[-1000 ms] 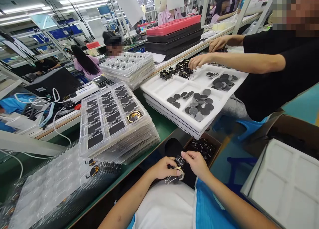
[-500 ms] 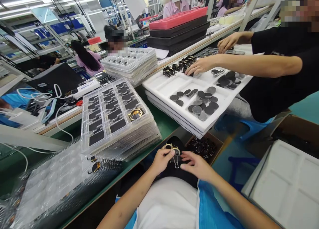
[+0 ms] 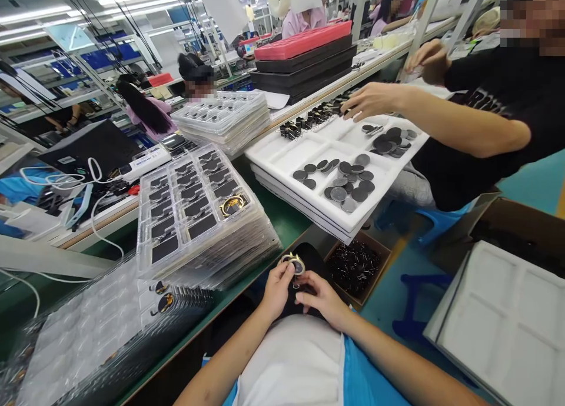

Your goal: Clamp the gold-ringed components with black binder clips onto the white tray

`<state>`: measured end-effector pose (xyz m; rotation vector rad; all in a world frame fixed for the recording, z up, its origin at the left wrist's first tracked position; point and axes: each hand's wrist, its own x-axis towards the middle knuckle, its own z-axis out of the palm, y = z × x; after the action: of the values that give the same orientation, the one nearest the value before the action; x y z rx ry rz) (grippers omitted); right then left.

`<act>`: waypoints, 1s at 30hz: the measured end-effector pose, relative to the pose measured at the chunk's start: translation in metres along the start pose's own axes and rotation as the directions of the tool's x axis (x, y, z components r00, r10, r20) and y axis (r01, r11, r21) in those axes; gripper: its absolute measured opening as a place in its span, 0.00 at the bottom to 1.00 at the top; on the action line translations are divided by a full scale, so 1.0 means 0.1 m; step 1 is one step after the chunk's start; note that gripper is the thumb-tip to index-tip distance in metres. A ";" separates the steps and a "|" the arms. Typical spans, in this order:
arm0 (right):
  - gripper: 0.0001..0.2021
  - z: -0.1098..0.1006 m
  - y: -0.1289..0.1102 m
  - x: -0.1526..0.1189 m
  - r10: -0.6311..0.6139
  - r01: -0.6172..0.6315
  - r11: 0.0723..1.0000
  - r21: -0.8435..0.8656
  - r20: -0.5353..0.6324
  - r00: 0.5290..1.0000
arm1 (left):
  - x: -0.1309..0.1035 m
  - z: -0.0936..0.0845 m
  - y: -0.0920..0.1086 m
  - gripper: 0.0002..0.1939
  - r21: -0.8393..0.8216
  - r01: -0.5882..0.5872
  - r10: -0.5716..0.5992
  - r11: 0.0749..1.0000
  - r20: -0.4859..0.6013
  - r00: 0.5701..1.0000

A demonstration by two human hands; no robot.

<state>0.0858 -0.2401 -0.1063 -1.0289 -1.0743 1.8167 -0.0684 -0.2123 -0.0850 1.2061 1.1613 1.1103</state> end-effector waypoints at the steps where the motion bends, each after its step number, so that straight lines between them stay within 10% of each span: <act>1: 0.23 0.02 0.00 0.02 0.004 -0.006 0.999 -0.035 -0.037 0.999 | -0.01 0.03 0.00 0.27 -0.026 0.022 -0.021 0.999 0.031 0.999; 14: 0.19 -0.30 -0.12 0.00 -0.176 -0.010 0.794 -0.608 -0.246 0.953 | 0.19 0.21 0.02 0.28 -0.202 0.080 -0.089 0.976 -0.037 0.995; 20: 0.21 -1.03 -0.71 -0.20 -0.226 -0.235 0.452 -0.860 -0.365 0.903 | 0.38 0.23 0.62 0.26 0.063 -0.127 0.126 0.990 0.017 0.992; 23: 0.16 -0.95 -1.32 -0.31 -0.338 0.051 0.486 -0.872 -0.134 0.932 | 0.56 0.36 1.05 0.23 0.171 -0.296 0.287 0.940 0.077 0.955; 27: 0.14 -0.65 -2.14 0.00 -0.778 0.431 0.210 -0.877 0.116 0.617 | 1.03 0.62 1.48 0.22 0.237 -0.403 0.393 0.884 0.091 0.915; 30: 0.05 -0.68 -2.53 0.54 -0.776 0.539 0.025 -0.842 0.324 0.541 | 1.48 0.76 1.62 0.24 0.232 -0.398 0.386 0.888 0.097 0.918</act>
<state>0.1801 -0.0843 0.0902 -0.9218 -2.0189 0.1459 0.0192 -0.0636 0.0705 1.7107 1.0666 1.2490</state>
